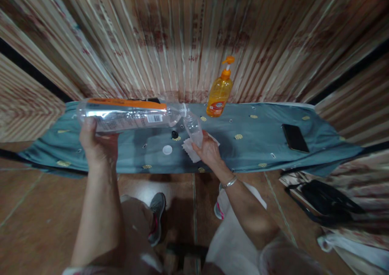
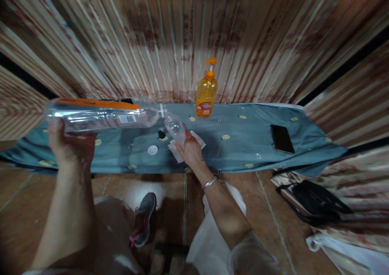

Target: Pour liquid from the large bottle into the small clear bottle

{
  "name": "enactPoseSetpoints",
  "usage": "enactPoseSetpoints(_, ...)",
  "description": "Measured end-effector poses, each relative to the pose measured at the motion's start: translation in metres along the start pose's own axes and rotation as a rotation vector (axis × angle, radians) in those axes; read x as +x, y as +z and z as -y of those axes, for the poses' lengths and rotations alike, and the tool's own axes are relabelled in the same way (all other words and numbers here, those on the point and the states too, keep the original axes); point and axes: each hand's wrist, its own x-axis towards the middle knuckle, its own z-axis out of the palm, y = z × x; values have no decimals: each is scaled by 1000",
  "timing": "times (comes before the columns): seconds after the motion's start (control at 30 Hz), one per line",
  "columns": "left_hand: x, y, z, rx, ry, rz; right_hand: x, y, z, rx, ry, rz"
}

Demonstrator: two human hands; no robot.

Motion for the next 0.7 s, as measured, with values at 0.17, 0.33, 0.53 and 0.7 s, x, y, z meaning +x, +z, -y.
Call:
enactPoseSetpoints(0.17,0,0,-1,16,3,1,0,0,1,-11,4,7)
enactPoseSetpoints(0.33,-1,1,-2,25,-1,20,-1,0,1,-20,7,5)
enactPoseSetpoints(0.53,-2,4,-3,33,-11,-35,0,1,0,-26,-4,-3)
enactPoseSetpoints(0.7,-3,7,-4,36,-12,-54,0,2,-1,-15,-2,-12)
